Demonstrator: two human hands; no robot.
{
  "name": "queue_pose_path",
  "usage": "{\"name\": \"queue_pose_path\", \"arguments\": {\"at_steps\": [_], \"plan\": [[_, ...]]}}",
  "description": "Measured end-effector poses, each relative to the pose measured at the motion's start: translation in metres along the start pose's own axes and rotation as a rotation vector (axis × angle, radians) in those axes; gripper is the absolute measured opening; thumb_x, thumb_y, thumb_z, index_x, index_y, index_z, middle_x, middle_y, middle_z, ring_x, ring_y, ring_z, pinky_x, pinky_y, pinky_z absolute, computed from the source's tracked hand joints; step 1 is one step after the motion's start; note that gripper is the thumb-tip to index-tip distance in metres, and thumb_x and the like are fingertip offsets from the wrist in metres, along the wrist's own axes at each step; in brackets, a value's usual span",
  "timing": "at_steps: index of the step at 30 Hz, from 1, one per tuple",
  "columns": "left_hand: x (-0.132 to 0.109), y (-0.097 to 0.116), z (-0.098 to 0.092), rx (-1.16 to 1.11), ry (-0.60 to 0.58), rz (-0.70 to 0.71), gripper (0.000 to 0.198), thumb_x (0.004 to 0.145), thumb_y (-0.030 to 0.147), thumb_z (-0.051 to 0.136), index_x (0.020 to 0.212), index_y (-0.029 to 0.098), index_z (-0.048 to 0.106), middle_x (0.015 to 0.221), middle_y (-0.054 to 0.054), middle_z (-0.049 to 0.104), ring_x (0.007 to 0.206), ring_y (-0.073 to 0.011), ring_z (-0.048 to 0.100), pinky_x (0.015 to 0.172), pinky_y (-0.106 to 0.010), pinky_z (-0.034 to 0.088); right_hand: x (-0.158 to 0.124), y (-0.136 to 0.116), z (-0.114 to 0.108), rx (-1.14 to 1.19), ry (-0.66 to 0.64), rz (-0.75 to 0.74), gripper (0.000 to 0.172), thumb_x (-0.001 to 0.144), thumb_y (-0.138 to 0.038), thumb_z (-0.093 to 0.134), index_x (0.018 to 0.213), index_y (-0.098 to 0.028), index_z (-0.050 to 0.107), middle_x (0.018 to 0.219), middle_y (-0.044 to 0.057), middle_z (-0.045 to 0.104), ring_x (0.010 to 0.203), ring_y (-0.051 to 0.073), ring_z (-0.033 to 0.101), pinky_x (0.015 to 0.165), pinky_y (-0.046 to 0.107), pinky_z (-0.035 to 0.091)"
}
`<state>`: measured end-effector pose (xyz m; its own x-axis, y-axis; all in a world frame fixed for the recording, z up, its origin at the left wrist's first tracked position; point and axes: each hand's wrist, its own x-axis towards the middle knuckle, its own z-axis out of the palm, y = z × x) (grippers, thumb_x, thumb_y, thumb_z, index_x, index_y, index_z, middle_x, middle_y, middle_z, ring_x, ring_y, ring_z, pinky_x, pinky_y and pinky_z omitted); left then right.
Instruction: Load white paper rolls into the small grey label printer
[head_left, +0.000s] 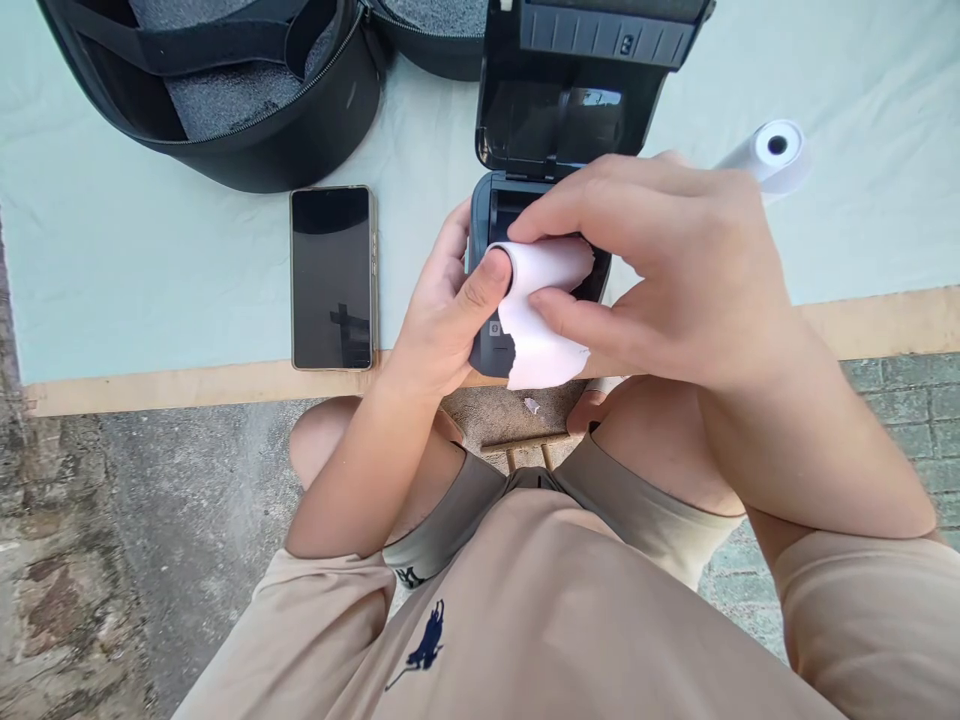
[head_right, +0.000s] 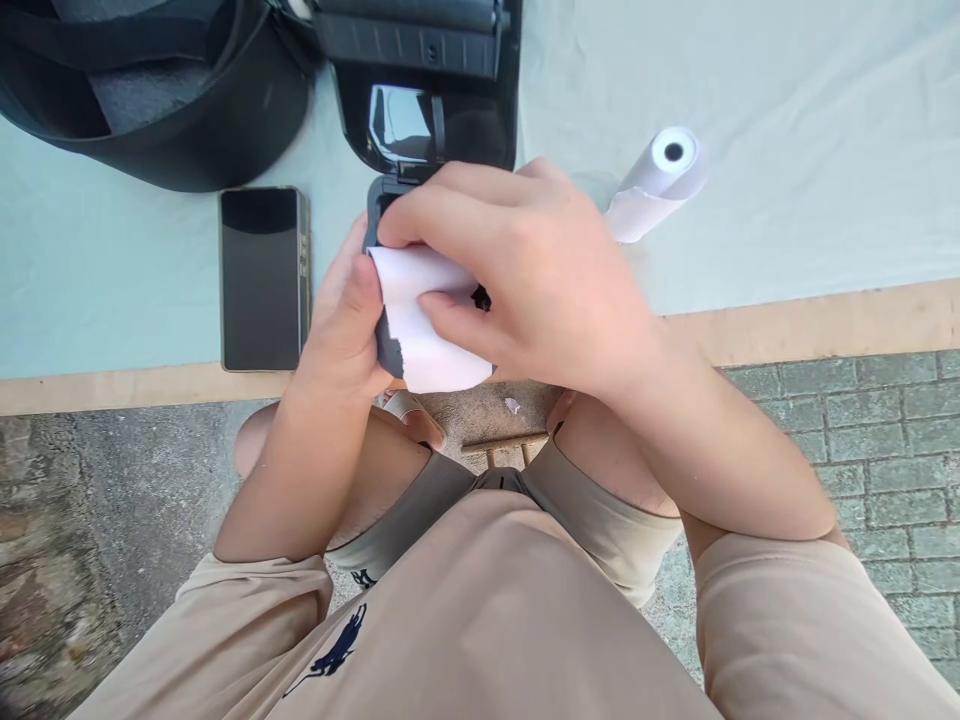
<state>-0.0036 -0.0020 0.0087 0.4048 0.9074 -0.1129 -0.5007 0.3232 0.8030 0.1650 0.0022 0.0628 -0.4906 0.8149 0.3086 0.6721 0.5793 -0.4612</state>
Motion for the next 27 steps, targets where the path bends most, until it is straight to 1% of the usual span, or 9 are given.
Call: {"name": "queue_pose_path", "arguments": {"at_steps": [4, 8, 9, 11, 14, 17, 20, 23, 27], "plan": [[0.000, -0.001, 0.000, -0.013, -0.010, 0.013, 0.034, 0.085, 0.042, 0.065, 0.115, 0.030, 0.055, 0.114, -0.002, 0.066, 0.139, -0.0247, 0.047, 0.109, -0.039, 0.050, -0.002, 0.000, -0.001, 0.001, 0.012, -0.010, 0.023, 0.078, -0.023, 0.059, 0.101, -0.027, 0.062, 0.091, 0.001, 0.069, 0.084, 0.021, 0.064, 0.073, 0.040, 0.046], [0.002, -0.003, -0.001, 0.045, 0.023, 0.059, 0.038, 0.094, 0.053, 0.044, 0.116, 0.026, 0.059, 0.117, -0.003, 0.066, 0.142, -0.0235, 0.044, 0.111, -0.037, 0.048, -0.005, -0.005, -0.011, 0.218, 0.048, -0.006, 0.024, 0.085, -0.031, 0.058, 0.109, -0.028, 0.059, 0.109, -0.001, 0.067, 0.098, 0.020, 0.063, 0.084, 0.038, 0.050], [0.003, -0.004, -0.002, 0.065, 0.039, 0.060, 0.042, 0.095, 0.056, 0.040, 0.114, 0.025, 0.061, 0.118, -0.004, 0.067, 0.143, -0.0234, 0.043, 0.110, -0.036, 0.048, -0.005, -0.006, -0.013, 0.309, 0.070, 0.046, 0.025, 0.087, -0.032, 0.057, 0.111, -0.030, 0.056, 0.114, -0.003, 0.066, 0.102, 0.019, 0.062, 0.087, 0.036, 0.051], [0.005, -0.007, -0.006, 0.091, 0.067, 0.065, 0.054, 0.093, 0.064, 0.032, 0.111, 0.023, 0.063, 0.118, -0.004, 0.067, 0.143, -0.0238, 0.042, 0.109, -0.035, 0.049, -0.004, -0.005, -0.017, 0.504, 0.218, 0.214, 0.023, 0.089, -0.038, 0.053, 0.111, -0.032, 0.053, 0.112, -0.004, 0.064, 0.101, 0.018, 0.063, 0.087, 0.036, 0.053], [0.008, -0.011, -0.013, 0.099, 0.074, 0.079, 0.068, 0.091, 0.071, 0.020, 0.111, 0.022, 0.063, 0.120, -0.004, 0.066, 0.143, -0.0243, 0.043, 0.109, -0.038, 0.049, 0.000, 0.007, -0.016, 0.834, 0.466, 0.524, 0.031, 0.079, -0.055, 0.059, 0.092, -0.026, 0.058, 0.094, 0.002, 0.061, 0.090, 0.024, 0.063, 0.066, 0.037, 0.052], [0.009, -0.015, -0.019, 0.112, 0.070, 0.097, 0.068, 0.090, 0.073, 0.023, 0.107, 0.021, 0.065, 0.116, -0.005, 0.068, 0.142, -0.0248, 0.045, 0.109, -0.038, 0.049, 0.001, 0.026, -0.012, 1.102, 0.337, 0.710, 0.037, 0.064, -0.052, 0.067, 0.092, -0.027, 0.063, 0.101, 0.006, 0.060, 0.098, 0.028, 0.059, 0.057, 0.038, 0.048], [0.010, -0.019, -0.023, 0.135, 0.089, 0.126, 0.067, 0.087, 0.076, 0.029, 0.105, 0.024, 0.066, 0.113, -0.004, 0.070, 0.142, -0.0248, 0.044, 0.109, -0.038, 0.049, -0.002, 0.040, -0.004, 1.087, 0.367, 0.727, 0.025, 0.069, -0.040, 0.063, 0.092, -0.030, 0.060, 0.100, 0.004, 0.059, 0.091, 0.025, 0.059, 0.053, 0.036, 0.043], [0.009, -0.021, -0.024, 0.148, 0.103, 0.137, 0.066, 0.085, 0.077, 0.030, 0.105, 0.026, 0.067, 0.113, -0.004, 0.070, 0.143, -0.0242, 0.043, 0.110, -0.038, 0.049, -0.006, 0.047, 0.007, 0.968, 0.479, 0.665, 0.030, 0.066, -0.034, 0.072, 0.089, -0.031, 0.053, 0.087, 0.001, 0.053, 0.073, 0.018, 0.054, 0.047, 0.031, 0.035], [0.009, -0.018, -0.019, 0.140, 0.094, 0.126, 0.064, 0.086, 0.075, 0.033, 0.103, 0.024, 0.067, 0.110, -0.005, 0.071, 0.141, -0.0242, 0.046, 0.111, -0.038, 0.047, -0.014, 0.053, 0.018, 0.841, 0.427, 0.528, 0.037, 0.067, -0.042, 0.077, 0.083, -0.027, 0.047, 0.076, -0.001, 0.046, 0.069, 0.013, 0.050, 0.056, 0.030, 0.044]]}}
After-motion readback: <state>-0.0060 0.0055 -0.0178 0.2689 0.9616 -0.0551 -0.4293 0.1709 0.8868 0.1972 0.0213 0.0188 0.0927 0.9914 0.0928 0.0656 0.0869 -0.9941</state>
